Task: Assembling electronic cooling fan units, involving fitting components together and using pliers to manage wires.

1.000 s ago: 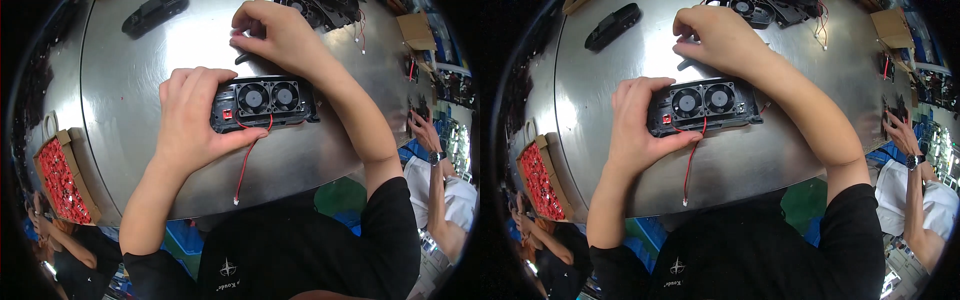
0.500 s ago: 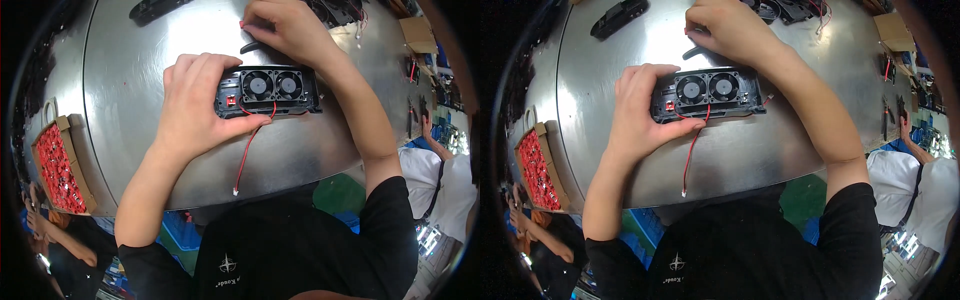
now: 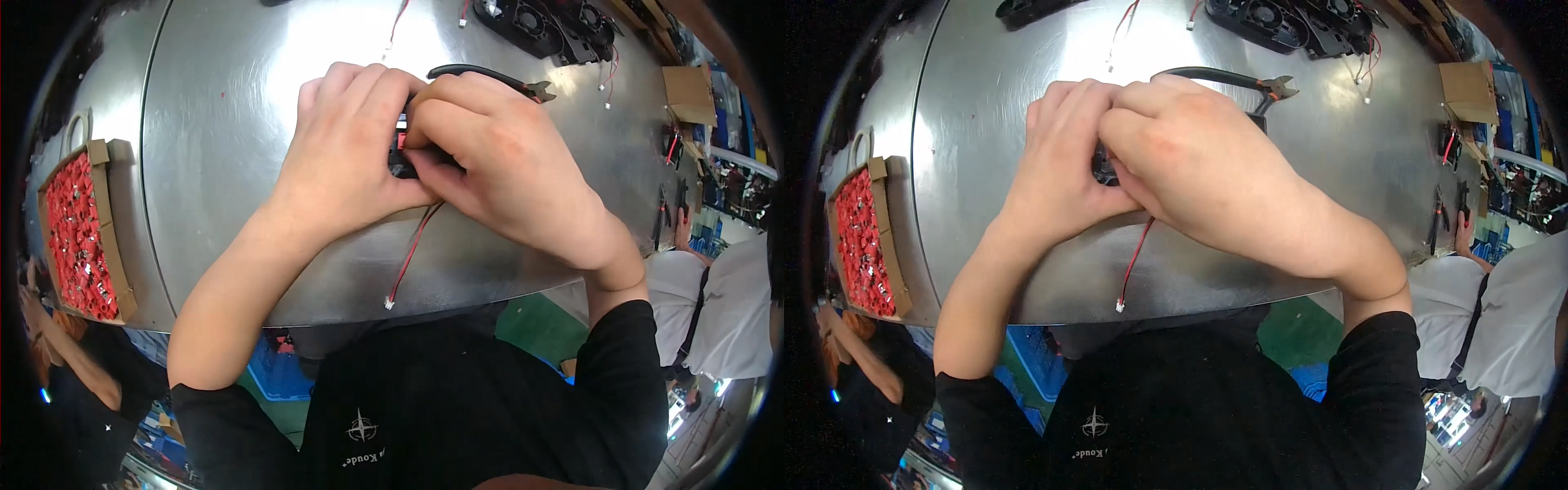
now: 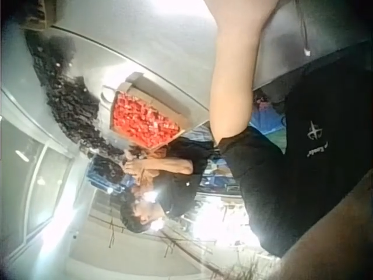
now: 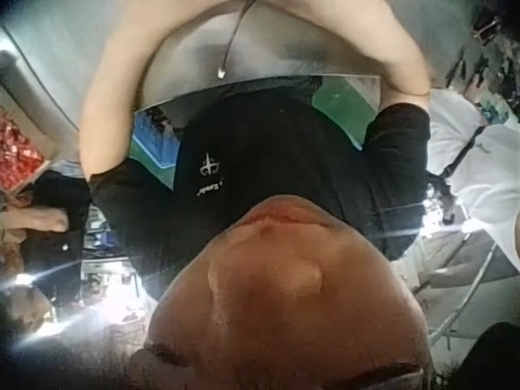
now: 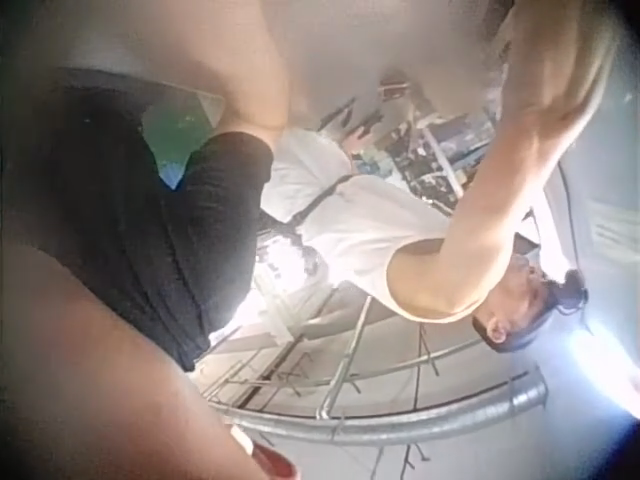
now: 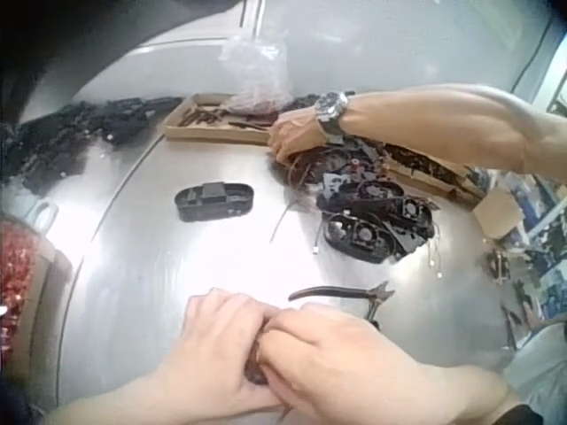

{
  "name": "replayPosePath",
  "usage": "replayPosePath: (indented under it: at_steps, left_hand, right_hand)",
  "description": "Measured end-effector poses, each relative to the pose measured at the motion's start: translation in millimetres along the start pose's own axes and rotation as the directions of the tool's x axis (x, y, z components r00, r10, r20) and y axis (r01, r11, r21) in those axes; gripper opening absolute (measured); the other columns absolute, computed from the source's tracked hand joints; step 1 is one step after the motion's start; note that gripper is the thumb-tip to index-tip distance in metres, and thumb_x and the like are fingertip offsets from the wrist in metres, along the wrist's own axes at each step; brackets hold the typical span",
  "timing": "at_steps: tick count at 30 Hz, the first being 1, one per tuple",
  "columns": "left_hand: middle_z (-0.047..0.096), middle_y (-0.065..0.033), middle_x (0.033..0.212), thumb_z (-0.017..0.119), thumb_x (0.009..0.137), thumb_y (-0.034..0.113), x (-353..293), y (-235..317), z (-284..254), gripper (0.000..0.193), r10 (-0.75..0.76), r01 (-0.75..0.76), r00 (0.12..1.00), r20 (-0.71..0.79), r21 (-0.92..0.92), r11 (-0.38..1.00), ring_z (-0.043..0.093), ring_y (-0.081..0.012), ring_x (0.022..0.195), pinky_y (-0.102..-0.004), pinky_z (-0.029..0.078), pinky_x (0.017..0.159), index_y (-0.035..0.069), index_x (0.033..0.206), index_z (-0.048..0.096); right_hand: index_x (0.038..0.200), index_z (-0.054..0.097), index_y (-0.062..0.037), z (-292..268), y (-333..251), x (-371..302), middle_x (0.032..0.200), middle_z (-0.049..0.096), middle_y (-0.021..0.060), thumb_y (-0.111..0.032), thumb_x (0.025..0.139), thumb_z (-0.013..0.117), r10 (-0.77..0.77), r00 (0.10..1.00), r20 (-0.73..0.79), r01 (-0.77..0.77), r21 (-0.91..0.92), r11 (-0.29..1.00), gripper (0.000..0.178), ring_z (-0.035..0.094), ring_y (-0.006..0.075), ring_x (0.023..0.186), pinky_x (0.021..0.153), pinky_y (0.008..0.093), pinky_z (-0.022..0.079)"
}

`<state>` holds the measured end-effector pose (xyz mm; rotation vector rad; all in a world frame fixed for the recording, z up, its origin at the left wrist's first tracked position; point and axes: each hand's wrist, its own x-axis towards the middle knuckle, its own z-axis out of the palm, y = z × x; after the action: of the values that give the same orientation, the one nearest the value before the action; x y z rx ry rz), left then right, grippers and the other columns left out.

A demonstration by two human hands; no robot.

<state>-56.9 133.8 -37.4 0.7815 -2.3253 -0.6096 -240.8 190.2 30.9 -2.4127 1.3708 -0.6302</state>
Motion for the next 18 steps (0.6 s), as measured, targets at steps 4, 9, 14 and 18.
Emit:
replayPosePath:
  at_steps: [4,9,14,18]
  left_hand:
    - [0.066,-0.0063,0.114,0.089,0.067,0.031,0.5,-3.2,1.8,0.061,-0.006,0.006,1.0,0.001,0.008,1.0,0.058,-0.0312,0.115,-0.0468,0.041,0.101,0.011,0.118,0.064]
    - [0.067,-0.0072,0.117,0.089,0.066,0.03,-1.1,-3.1,3.0,0.063,0.003,-0.003,1.0,-0.008,0.004,1.0,0.058,-0.0309,0.117,-0.0461,0.041,0.102,0.01,0.119,0.064]
    - [0.067,-0.0078,0.117,0.09,0.065,0.03,-3.8,-2.6,1.1,0.065,-0.02,0.019,1.0,0.016,0.031,0.999,0.059,-0.0304,0.118,-0.0457,0.042,0.103,0.009,0.12,0.063]
    - [0.067,-0.0074,0.117,0.092,0.064,0.031,-2.0,-3.5,2.9,0.067,0.009,-0.009,1.0,0.004,0.029,1.0,0.059,-0.0301,0.117,-0.0456,0.042,0.102,0.009,0.121,0.063]
  right_hand:
    - [0.091,0.062,-0.0028,-1.1,-1.9,3.1,0.095,0.064,0.0111,-0.003,0.079,0.076,0.036,0.998,0.044,-0.037,0.025,0.999,0.018,0.063,0.0337,0.089,0.079,0.0425,0.053]
    - [0.094,0.064,-0.0024,-0.6,-2.2,0.3,0.093,0.062,0.0116,-0.003,0.08,0.076,0.019,0.997,0.071,-0.019,0.004,1.0,0.019,0.063,0.0337,0.09,0.08,0.0429,0.052]
    - [0.101,0.068,-0.0023,-8.3,-18.5,-2.9,0.094,0.063,0.0125,-0.005,0.085,0.075,-0.034,0.999,0.018,0.036,-0.147,0.988,0.018,0.064,0.034,0.087,0.076,0.0434,0.053]
    - [0.114,0.069,-0.0039,-4.8,-24.5,-14.2,0.081,0.065,0.012,-0.01,0.091,0.072,0.151,0.975,0.161,-0.131,-0.132,0.983,0.024,0.066,0.0345,0.068,0.061,0.0425,0.052]
